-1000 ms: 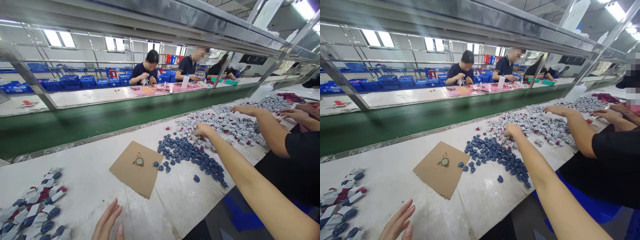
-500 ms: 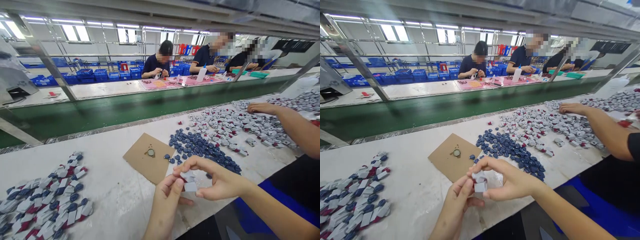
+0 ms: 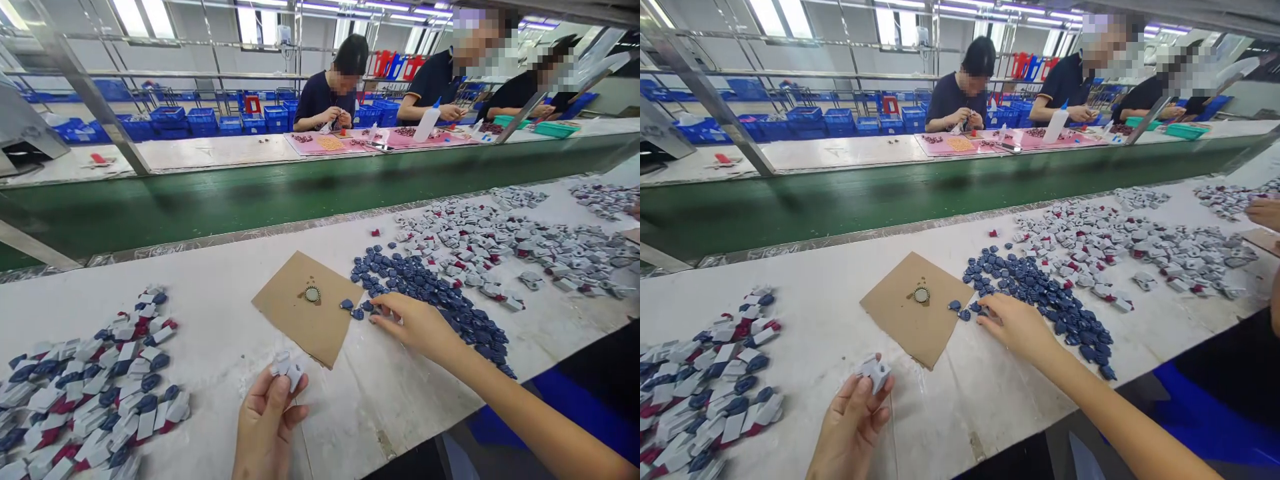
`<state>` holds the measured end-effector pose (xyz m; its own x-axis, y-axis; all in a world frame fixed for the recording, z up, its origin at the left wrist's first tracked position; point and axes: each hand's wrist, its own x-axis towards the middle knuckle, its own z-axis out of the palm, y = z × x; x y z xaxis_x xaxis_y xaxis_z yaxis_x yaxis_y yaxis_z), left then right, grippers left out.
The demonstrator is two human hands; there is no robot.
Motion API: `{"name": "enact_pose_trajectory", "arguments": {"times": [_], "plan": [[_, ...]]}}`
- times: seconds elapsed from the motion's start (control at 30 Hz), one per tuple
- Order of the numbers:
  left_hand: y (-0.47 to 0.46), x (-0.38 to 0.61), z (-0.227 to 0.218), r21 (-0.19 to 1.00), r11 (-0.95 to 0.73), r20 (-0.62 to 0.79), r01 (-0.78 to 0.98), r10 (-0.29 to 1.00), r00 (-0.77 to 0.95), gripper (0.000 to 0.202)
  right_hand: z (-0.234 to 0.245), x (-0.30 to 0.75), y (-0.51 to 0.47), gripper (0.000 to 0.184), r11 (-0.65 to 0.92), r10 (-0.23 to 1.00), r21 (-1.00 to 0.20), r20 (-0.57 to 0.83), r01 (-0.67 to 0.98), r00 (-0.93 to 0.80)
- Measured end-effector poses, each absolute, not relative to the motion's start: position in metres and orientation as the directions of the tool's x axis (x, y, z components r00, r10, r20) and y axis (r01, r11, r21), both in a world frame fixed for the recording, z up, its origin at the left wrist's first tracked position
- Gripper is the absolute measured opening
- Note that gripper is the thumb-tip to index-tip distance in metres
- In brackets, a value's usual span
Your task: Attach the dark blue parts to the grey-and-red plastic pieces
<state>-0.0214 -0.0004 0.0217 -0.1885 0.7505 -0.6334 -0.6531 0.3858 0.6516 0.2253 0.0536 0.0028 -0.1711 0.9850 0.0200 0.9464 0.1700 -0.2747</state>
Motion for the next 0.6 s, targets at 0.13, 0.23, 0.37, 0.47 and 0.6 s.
{"name": "enact_pose_trajectory", "arguments": {"times": [0.13, 0.23, 0.37, 0.47, 0.6], "plan": [[0.003, -0.041, 0.014, 0.771, 0.283, -0.535, -0.571, 0.773, -0.339, 0.047, 0.002, 0.221, 0.049, 0.014, 0.175, 0.984, -0.259, 0.019, 0.95, -0.176], [0.005, -0.055, 0.006, 0.822, 0.24, -0.49, -0.517, 0.762, -0.425, 0.044, 0.004, 0.224, 0.043, 0.015, 0.202, 0.978, -0.347, 0.02, 0.916, -0.208], [0.006, -0.058, -0.001, 0.827, 0.23, -0.482, -0.513, 0.76, -0.436, 0.042, 0.018, 0.216, 0.044, 0.012, 0.191, 0.975, -0.527, 0.006, 0.828, -0.221], [0.005, -0.057, -0.003, 0.808, 0.267, -0.509, -0.525, 0.766, -0.393, 0.042, 0.029, 0.19, 0.062, 0.014, 0.282, 0.96, -0.552, 0.169, 0.785, -0.226], [0.003, -0.055, -0.001, 0.793, 0.275, -0.517, -0.544, 0.776, -0.361, 0.035, 0.018, 0.15, 0.1, 0.019, 0.473, 0.87, -0.429, 0.364, 0.77, -0.332]]}}
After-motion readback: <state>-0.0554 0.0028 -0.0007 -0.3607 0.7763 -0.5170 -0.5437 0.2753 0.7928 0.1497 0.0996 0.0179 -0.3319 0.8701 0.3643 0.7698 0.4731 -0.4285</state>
